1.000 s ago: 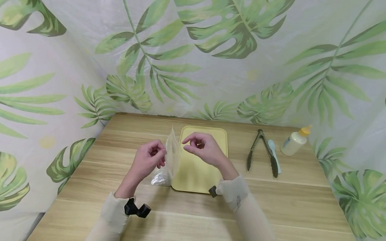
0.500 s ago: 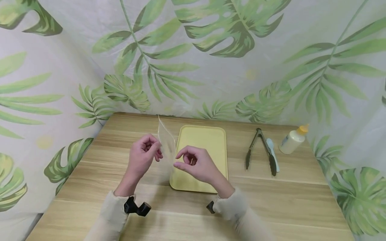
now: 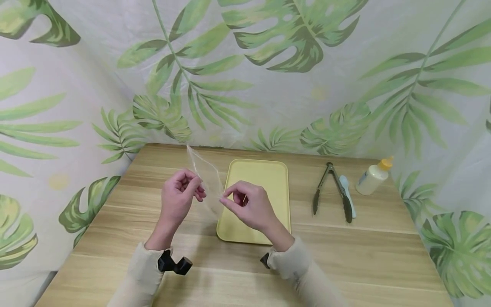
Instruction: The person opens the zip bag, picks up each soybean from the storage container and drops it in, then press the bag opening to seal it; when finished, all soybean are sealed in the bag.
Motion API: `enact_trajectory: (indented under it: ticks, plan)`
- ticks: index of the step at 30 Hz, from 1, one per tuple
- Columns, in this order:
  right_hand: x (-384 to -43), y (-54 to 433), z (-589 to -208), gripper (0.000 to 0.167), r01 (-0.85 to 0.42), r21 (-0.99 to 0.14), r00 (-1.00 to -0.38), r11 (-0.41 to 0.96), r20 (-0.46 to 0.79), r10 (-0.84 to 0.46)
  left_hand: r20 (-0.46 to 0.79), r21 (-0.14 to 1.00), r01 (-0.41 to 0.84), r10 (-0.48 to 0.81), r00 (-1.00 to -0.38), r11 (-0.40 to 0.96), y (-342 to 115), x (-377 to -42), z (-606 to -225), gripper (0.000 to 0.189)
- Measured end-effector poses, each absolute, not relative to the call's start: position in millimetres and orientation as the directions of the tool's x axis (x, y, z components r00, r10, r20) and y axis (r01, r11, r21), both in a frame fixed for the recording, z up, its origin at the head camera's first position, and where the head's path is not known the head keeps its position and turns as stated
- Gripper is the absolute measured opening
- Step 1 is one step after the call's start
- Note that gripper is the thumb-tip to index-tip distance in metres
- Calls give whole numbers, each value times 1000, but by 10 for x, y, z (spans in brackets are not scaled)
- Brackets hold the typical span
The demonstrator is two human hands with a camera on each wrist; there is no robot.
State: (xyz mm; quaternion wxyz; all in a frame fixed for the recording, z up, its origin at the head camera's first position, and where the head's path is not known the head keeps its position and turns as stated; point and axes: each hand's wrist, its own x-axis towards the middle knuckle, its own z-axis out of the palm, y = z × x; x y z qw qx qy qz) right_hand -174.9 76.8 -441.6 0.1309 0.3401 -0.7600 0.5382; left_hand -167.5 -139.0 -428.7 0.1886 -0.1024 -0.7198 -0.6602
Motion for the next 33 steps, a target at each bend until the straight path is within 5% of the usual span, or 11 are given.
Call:
enact_trajectory:
  ticks: [12, 19, 26, 33]
  plan:
    - [-1996, 912, -4198, 6, -669, -711, -732, 217, 580, -356, 408, 912, 400, -113, -906, 87, -1454, -1718, -4278, 13]
    - [-2058, 1025, -4149, 6, -669, -710, -733, 221, 580, -356, 466, 885, 452, -251, -848, 114, -1638, -1822, -4313, 12]
    - [-2145, 1170, -4057, 11, -664, -724, -722, 186, 556, -412, 484, 875, 450, -300, -822, 177, -1769, -1941, -4391, 36]
    - [-2205, 1290, -4013, 10, -640, -752, -721, 158, 516, -462, 524, 848, 468, -252, -814, 249, -1714, -1875, -4297, 13]
